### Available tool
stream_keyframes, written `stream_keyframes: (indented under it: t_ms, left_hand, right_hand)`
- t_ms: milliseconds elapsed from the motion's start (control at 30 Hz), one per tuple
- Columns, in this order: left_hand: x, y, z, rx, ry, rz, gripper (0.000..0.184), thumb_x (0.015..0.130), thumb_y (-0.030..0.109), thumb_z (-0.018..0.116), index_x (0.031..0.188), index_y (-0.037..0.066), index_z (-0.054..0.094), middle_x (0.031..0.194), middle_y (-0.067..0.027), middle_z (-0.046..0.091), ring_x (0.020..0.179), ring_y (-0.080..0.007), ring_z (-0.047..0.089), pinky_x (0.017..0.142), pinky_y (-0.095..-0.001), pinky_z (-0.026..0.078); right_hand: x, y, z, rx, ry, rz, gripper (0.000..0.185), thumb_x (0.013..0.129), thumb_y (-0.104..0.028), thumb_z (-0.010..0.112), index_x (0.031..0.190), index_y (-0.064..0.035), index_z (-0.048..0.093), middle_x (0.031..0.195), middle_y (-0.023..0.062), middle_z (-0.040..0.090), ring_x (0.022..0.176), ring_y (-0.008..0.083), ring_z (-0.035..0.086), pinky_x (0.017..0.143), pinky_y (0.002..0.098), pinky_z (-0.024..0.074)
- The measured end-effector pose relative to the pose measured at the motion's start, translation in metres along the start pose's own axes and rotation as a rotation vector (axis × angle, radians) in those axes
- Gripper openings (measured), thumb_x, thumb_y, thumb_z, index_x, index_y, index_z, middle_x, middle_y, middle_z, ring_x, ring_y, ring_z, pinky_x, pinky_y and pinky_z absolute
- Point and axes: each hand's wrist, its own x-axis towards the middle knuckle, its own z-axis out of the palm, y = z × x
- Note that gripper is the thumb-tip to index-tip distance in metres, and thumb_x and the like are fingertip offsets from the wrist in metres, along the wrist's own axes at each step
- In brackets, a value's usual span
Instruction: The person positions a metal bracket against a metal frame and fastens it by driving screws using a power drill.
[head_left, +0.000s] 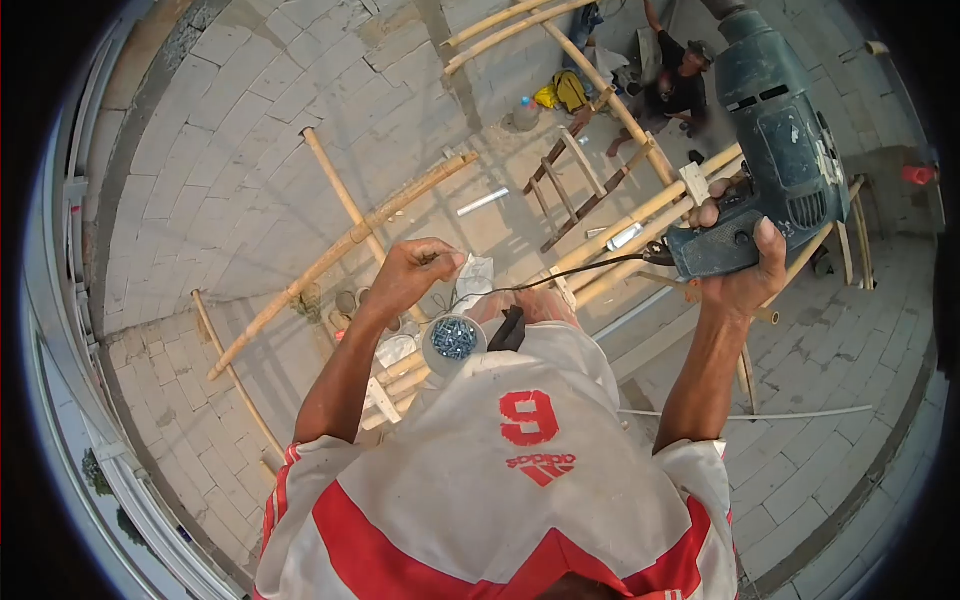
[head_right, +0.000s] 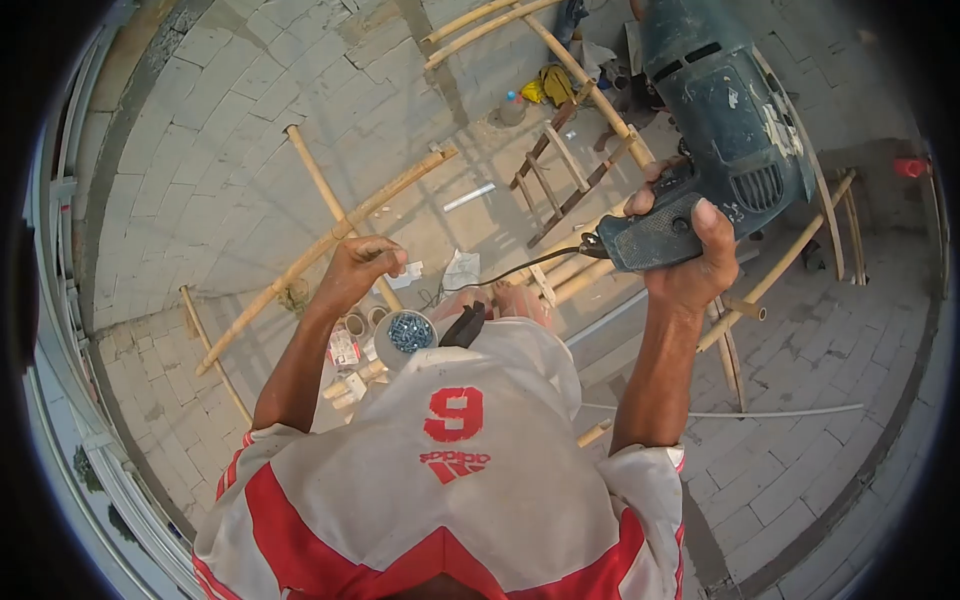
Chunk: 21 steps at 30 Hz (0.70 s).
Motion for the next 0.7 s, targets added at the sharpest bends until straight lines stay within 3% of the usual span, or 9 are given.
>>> stream_keyframes:
  t_ms: [133,200,233,333,400,533,600,667,700]
  left_hand:
    - [-0.049,-0.044,-0.003,0.168,0.063,0.082,0.017,0.081,0.012,0.074,0.095,0.004,0.071,0.106,-0.011,0.068,0.102,-0.0205,0.062,0.088,-0.0346,0.048]
    - [-0.065,-0.065,-0.004,0.509,0.075,0.301,0.022,0.077,0.015,0.077,0.097,0.007,0.071,0.128,-0.014,0.06,0.126,-0.0292,0.049,0.102,-0.0425,0.041]
    - [-0.072,-0.066,0.003,0.525,0.089,0.259,0.024,0.075,0.016,0.078,0.096,0.008,0.072,0.14,-0.0147,0.05,0.136,-0.0345,0.038,0.108,-0.0466,0.035]
    - [-0.078,-0.054,0.015,0.819,0.268,0.406,0.024,0.074,0.017,0.078,0.095,0.01,0.072,0.145,-0.0146,0.044,0.137,-0.0368,0.036,0.108,-0.0466,0.036]
    - [-0.083,-0.048,0.023,0.773,0.291,0.477,0.018,0.076,0.019,0.074,0.093,0.013,0.072,0.149,-0.0162,0.037,0.141,-0.0375,0.029,0.111,-0.0536,0.03]
    - [-0.082,-0.067,0.029,1.141,0.015,0.29,0.005,0.078,0.017,0.067,0.078,0.014,0.071,0.151,-0.0186,0.035,0.145,-0.0369,0.021,0.112,-0.062,0.02]
    - [-0.072,-0.074,0.03,1.104,0.09,0.421,0.009,0.079,0.019,0.064,0.078,0.015,0.072,0.151,-0.0195,0.035,0.145,-0.0391,0.021,0.112,-0.0647,0.017]
    - [-0.059,-0.091,0.031,1.231,0.112,0.423,0.013,0.075,0.024,0.067,0.084,0.023,0.075,0.15,-0.02,0.036,0.144,-0.0408,0.023,0.112,-0.0658,0.013]
    - [-0.055,-0.086,0.031,1.257,0.075,0.367,0.012,0.077,0.023,0.064,0.082,0.02,0.074,0.149,-0.0203,0.038,0.143,-0.042,0.023,0.111,-0.0672,0.014]
  right_hand:
    - [-0.007,0.023,-0.011,-0.079,-0.007,0.09,0.059,0.077,-0.031,0.064,0.118,0.0093,0.05,0.1,0.0237,0.062,0.077,0.0261,0.064,0.068,0.0383,0.0548]
    - [-0.011,0.035,-0.015,0.014,0.019,0.175,0.059,0.078,-0.028,0.065,0.124,0.0051,0.048,0.1,0.021,0.06,0.079,0.0249,0.062,0.07,0.037,0.0526]
    - [-0.011,0.034,-0.012,0.015,0.02,0.19,0.059,0.078,-0.028,0.065,0.123,0.0053,0.048,0.1,0.0209,0.06,0.079,0.0248,0.062,0.07,0.0368,0.0525]
    - [-0.013,0.044,-0.009,-0.016,0.01,0.212,0.059,0.078,-0.029,0.065,0.123,0.0054,0.048,0.1,0.0212,0.06,0.078,0.0249,0.062,0.07,0.0367,0.0523]
    - [-0.017,0.05,-0.004,-0.004,0.034,0.199,0.057,0.076,-0.027,0.066,0.121,0.0055,0.05,0.098,0.0221,0.062,0.076,0.0255,0.064,0.067,0.0375,0.0546]
    - [-0.018,0.064,0.011,0.007,0.05,0.247,0.06,0.071,-0.025,0.068,0.119,0.0069,0.051,0.091,0.0221,0.063,0.067,0.0261,0.065,0.058,0.0373,0.0561]
    - [-0.019,0.067,0.019,-0.003,0.003,0.296,0.058,0.071,-0.027,0.068,0.117,0.0052,0.052,0.093,0.02,0.063,0.07,0.0255,0.063,0.06,0.0362,0.055]
    - [-0.019,0.072,0.028,0.011,-0.013,0.298,0.057,0.07,-0.025,0.068,0.116,0.0052,0.052,0.089,0.0205,0.063,0.066,0.0261,0.064,0.058,0.0362,0.0561]
    - [-0.02,0.078,0.027,0.022,-0.004,0.308,0.057,0.07,-0.024,0.068,0.116,0.0053,0.052,0.088,0.0206,0.063,0.065,0.0263,0.064,0.058,0.0372,0.0564]
